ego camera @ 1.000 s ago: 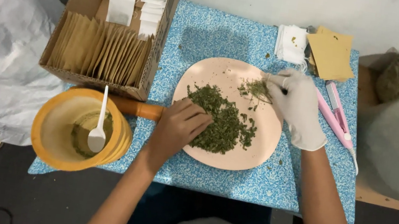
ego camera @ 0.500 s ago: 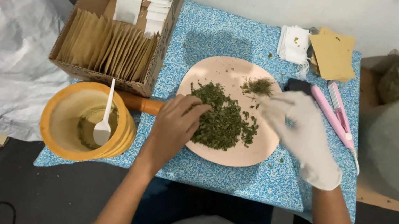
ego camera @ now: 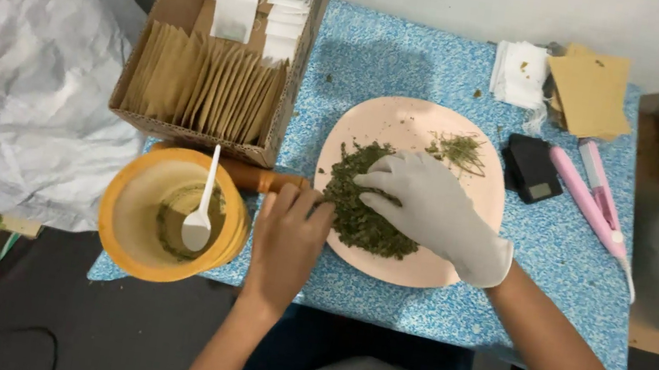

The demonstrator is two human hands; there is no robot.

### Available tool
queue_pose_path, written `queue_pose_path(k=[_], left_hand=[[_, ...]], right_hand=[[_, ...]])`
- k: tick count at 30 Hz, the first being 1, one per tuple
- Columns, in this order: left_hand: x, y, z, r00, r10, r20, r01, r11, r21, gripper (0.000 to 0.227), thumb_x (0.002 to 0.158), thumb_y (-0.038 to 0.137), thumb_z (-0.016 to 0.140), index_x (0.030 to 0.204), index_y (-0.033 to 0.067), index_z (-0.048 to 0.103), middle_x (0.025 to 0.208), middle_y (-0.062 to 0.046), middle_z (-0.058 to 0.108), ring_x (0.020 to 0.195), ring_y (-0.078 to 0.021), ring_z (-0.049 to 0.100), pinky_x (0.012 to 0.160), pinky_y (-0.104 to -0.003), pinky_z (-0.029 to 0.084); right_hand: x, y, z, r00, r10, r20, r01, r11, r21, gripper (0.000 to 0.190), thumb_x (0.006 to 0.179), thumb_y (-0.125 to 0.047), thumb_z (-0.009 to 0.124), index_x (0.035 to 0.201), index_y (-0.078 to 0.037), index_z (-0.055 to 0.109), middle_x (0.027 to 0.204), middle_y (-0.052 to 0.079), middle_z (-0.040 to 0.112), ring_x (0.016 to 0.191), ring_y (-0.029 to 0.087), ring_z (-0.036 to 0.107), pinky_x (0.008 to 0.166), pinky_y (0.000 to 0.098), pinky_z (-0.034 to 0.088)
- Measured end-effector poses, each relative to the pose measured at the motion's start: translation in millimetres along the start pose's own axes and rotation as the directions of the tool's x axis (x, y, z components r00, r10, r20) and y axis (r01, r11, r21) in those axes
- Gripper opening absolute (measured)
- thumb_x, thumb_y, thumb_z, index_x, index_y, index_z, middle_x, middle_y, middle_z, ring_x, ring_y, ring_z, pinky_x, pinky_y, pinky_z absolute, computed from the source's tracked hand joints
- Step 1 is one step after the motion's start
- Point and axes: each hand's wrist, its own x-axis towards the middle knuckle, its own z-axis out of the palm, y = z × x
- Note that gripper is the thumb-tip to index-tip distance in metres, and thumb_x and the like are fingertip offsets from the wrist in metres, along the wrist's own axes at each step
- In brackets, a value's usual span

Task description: A person wearing white gloves is meticulously sorting through a pile of dried tea leaves on a plate to remove stems or impurities.

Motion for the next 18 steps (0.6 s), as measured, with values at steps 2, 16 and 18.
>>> queue_pose_path(k=[2,16,18], left_hand=[[-1,0,0,1.0,-0.018,0.02,0.018,1.0,-0.012,0.008,0.094,0.015,0.089,0.091,0.0118,0.083,0.086,-0.008,0.07,0.087,-0.0195,0.059,0.069,-0.033,0.041],[-3,-5,4,1.0,-0.01,-0.016,0.01,0.999,-0.05,0.006,0.103,0.009,0.078,0.099,0.0092,0.074,0.095,-0.007,0.065,0.084,-0.0203,0.057,0.068,-0.034,0.039],[-3,-5,5,1.0,0.0,0.0,0.0,0.999,-0.054,0.008,0.109,0.012,0.071,0.101,0.0089,0.071,0.096,-0.007,0.061,0.083,-0.0203,0.055,0.068,-0.034,0.039]], right_hand=[[13,-2,5,0.999,-0.013,0.034,0.013,1.0,-0.016,0.019,0.105,-0.019,0.074,0.113,-0.007,0.086,0.113,0.016,0.084,0.109,0.033,0.078,0.1,0.0447,0.06],[42,9,28,0.985,-0.094,0.144,0.121,0.973,-0.199,0.015,0.1,-0.023,0.079,0.112,-0.015,0.085,0.11,0.007,0.084,0.105,0.025,0.077,0.094,0.0399,0.062],[42,19,42,0.983,-0.153,0.103,0.177,0.941,-0.289,0.016,0.101,-0.032,0.08,0.106,-0.018,0.085,0.104,0.002,0.083,0.098,0.021,0.076,0.092,0.0357,0.059]])
